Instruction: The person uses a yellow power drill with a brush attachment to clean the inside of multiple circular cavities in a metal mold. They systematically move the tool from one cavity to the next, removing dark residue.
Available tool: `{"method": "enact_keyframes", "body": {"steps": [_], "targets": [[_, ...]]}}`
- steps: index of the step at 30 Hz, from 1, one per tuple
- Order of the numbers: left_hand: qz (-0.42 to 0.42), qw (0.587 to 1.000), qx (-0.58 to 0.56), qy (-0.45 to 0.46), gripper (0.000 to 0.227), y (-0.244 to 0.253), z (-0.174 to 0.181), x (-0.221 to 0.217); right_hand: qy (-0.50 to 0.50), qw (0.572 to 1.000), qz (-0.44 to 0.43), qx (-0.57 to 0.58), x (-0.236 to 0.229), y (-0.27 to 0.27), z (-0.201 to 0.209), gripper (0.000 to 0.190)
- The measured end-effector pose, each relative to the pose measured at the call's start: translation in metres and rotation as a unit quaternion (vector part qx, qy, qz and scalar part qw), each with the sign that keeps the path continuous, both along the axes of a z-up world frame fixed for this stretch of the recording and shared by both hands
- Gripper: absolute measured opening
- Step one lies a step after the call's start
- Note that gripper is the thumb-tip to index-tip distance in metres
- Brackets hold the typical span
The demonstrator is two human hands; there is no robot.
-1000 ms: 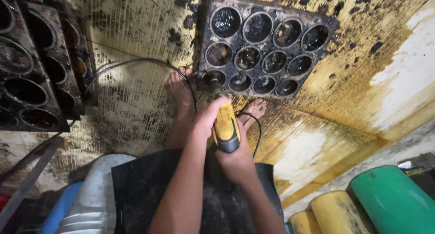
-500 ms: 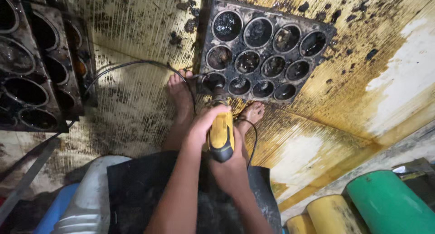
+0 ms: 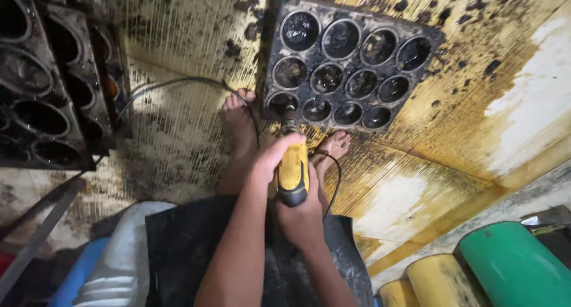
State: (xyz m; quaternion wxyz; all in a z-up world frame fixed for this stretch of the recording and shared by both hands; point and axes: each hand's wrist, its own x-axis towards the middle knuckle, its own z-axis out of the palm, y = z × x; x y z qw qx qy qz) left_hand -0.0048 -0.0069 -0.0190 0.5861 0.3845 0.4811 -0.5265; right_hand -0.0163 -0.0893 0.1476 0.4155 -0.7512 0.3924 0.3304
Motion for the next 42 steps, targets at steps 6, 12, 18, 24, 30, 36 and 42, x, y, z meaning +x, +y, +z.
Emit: {"method": "enact_keyframes", "body": {"steps": [6,12,18,24,30,36,42], "targets": [[0.015,0.999,0.025,-0.034,0.041,-0.004,-0.007,-0.007,0.072,0.997,-0.015,0.029,0.003,-0.008,0.002,0.089],[0.026,0.997,0.053,-0.046,0.039,-0.002,-0.001,0.000,-0.032,0.995,-0.022,0.091,-0.002,-0.007,-0.003,0.090],[0.043,0.999,0.006,-0.023,0.039,-0.008,0.003,0.001,0.032,0.999,0.006,0.043,0.004,-0.009,0.002,0.088],[-0.047,0.995,0.004,-0.089,0.037,0.010,0.024,0.017,0.026,0.995,-0.056,0.073,0.007,0.006,0.014,0.088],[-0.109,0.988,0.070,-0.080,0.041,0.003,0.014,0.034,-0.094,0.992,-0.044,0.077,0.002,0.000,-0.011,0.088],[0.010,0.995,0.050,-0.083,0.044,0.003,0.012,0.023,0.010,0.995,-0.045,0.084,0.003,-0.002,-0.005,0.092],[0.006,0.998,0.060,-0.008,0.046,-0.001,0.004,0.020,0.015,0.998,0.016,0.063,0.007,-0.010,-0.011,0.097]]}}
